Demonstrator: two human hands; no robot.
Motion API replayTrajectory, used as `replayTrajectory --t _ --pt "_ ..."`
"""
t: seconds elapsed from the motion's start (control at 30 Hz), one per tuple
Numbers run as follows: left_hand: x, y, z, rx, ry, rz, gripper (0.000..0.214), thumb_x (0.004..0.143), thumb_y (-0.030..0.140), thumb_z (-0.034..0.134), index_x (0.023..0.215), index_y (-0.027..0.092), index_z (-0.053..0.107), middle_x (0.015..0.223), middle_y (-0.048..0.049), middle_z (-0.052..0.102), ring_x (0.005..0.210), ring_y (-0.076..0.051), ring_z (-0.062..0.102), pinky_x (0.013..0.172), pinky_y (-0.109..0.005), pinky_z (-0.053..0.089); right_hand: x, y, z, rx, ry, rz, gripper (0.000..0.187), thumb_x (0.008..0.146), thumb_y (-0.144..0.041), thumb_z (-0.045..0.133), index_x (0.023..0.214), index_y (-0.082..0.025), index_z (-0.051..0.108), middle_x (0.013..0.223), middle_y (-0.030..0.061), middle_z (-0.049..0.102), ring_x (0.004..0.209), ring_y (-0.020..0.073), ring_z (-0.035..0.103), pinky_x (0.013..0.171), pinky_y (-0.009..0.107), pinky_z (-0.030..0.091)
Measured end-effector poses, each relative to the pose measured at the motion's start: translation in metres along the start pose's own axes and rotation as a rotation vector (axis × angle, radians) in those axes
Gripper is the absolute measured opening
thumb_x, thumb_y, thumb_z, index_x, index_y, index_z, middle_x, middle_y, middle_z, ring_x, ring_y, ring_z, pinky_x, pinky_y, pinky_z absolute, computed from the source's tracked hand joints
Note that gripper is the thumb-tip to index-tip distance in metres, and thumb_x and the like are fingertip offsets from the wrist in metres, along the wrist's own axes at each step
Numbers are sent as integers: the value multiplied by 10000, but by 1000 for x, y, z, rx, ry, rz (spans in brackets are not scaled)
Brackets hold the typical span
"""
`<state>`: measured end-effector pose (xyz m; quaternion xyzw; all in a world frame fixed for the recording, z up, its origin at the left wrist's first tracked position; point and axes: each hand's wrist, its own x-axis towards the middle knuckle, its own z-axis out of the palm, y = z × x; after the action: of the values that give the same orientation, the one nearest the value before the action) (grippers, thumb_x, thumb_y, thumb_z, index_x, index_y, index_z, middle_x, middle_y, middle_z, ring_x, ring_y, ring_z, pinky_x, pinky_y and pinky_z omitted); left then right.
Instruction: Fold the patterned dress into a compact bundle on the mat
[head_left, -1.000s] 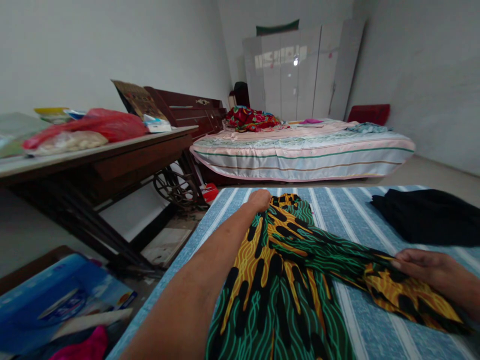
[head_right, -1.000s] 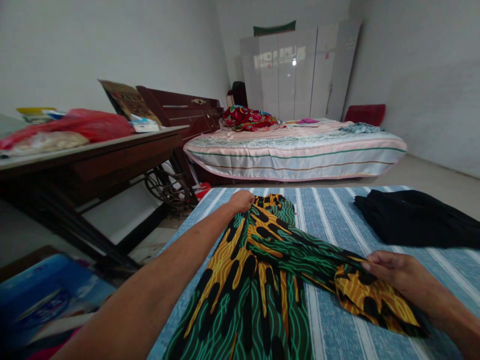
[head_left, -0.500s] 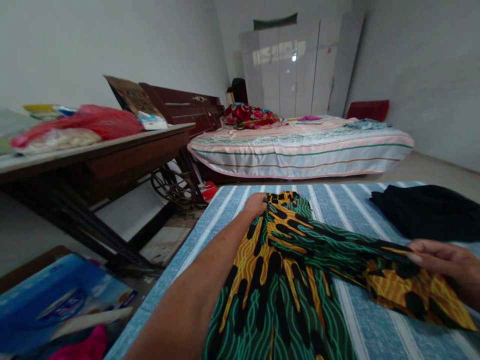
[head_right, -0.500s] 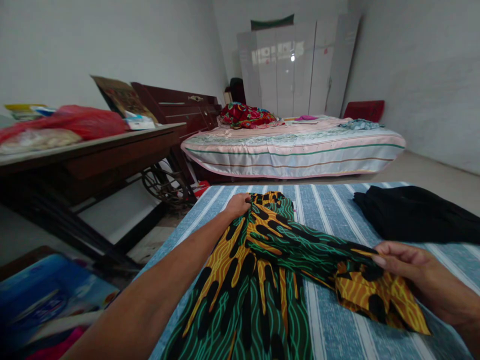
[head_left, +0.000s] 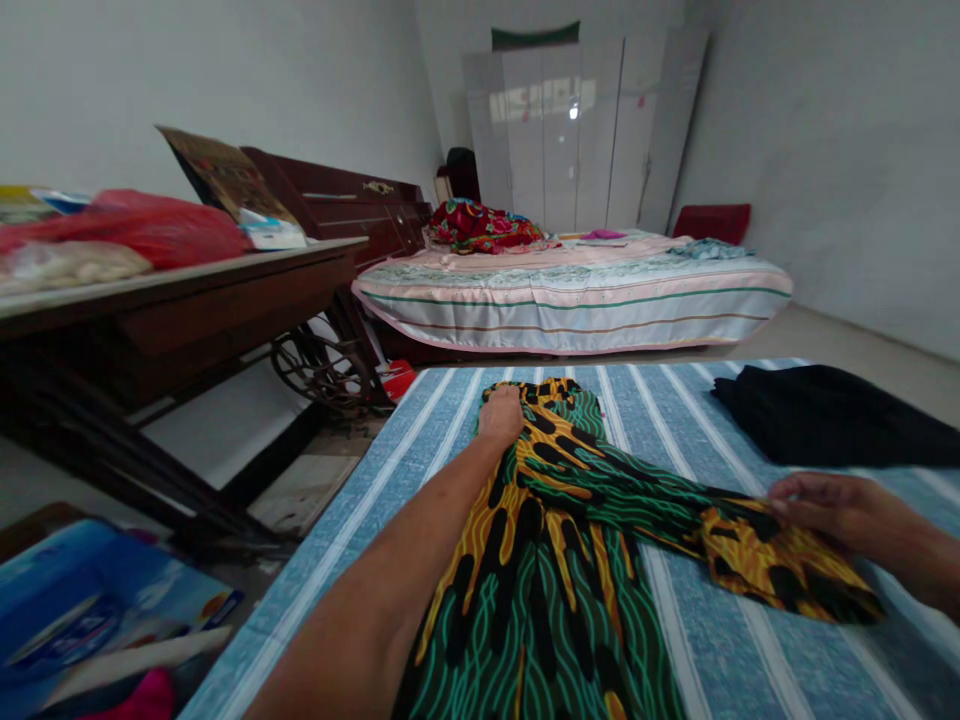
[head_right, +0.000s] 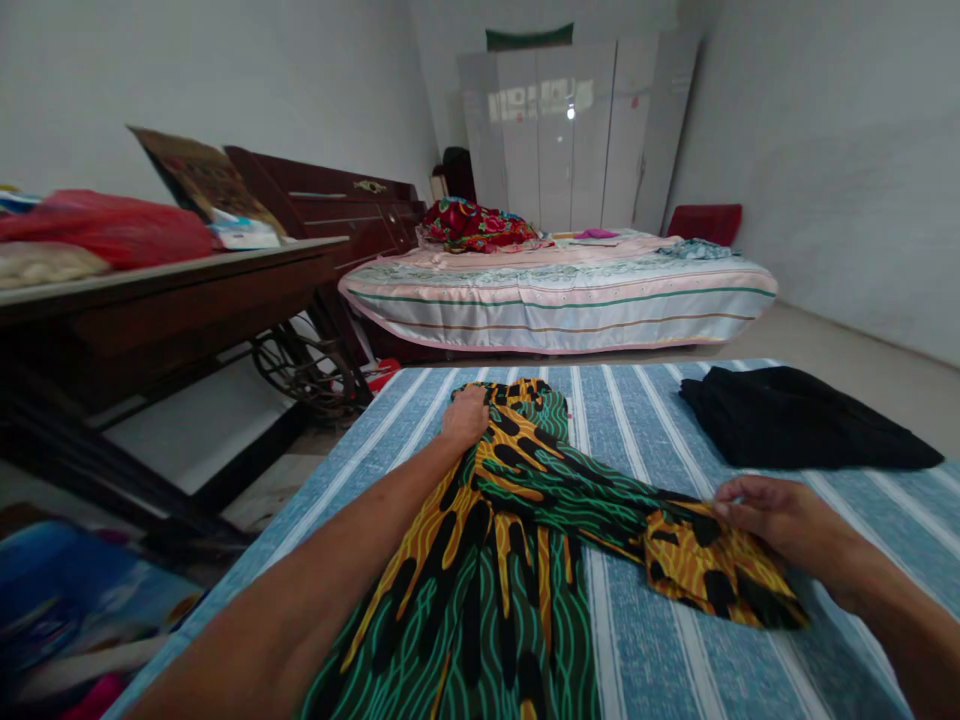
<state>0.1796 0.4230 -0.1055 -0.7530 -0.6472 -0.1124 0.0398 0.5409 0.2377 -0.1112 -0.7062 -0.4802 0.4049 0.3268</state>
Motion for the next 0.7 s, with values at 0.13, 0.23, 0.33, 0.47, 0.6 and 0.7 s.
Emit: replayTrajectory --t 0.13,0.23,0.33,0.47,0.6,0.7 --pt "-8 2 -9 -26 40 32 310 841 155 353 1064 155 568 1161 -127 547 1122 -256 462 963 -362 379 -10 -23 -10 -346 101 -197 265 650 -458 581 719 -208 636 591 5 613 521 163 549 510 262 418" --pt "-10 4 -3 -51 0 96 280 866 215 353 984 178 605 1151 -106 573 1149 -241 453 1009 -359 329 -30 -48 -1 -545 29 -337 272 718 -402 540 895 -227 648 675 -1 641 577 160 566 542 253 406" --pt "-13 8 10 -68 -50 135 305 895 324 344 1068 209 566 1305 -74 500 1240 -222 391 1030 -397 297 -45 -63 21 -707 -225 -432 272 680 -300 584 940 -248 643 833 6 663 703 174 596 600 248 403" --pt "-16 10 20 -49 -110 143 390 908 428 307 1208 231 459 1440 -70 352 1323 -229 286 1034 -487 256 -42 -61 37 -978 -148 -407 215 670 -183 536 843 -213 659 878 56 659 738 211 599 613 279 391" --pt "-18 10 19 -32 -109 158 365 912 431 306 1188 265 479 1431 -55 370 1324 -226 285 1040 -482 243 -35 -58 17 -762 -218 -404 232 710 -123 443 740 -204 659 680 7 624 635 150 564 581 237 392" --pt "-18 10 17 -13 -117 167 377 914 440 296 1176 257 497 1438 -69 359 1322 -238 293 1034 -501 246 -38 -57 -11 -353 -314 -356 209 758 -242 484 815 -195 679 680 -15 623 630 142 561 573 222 423"
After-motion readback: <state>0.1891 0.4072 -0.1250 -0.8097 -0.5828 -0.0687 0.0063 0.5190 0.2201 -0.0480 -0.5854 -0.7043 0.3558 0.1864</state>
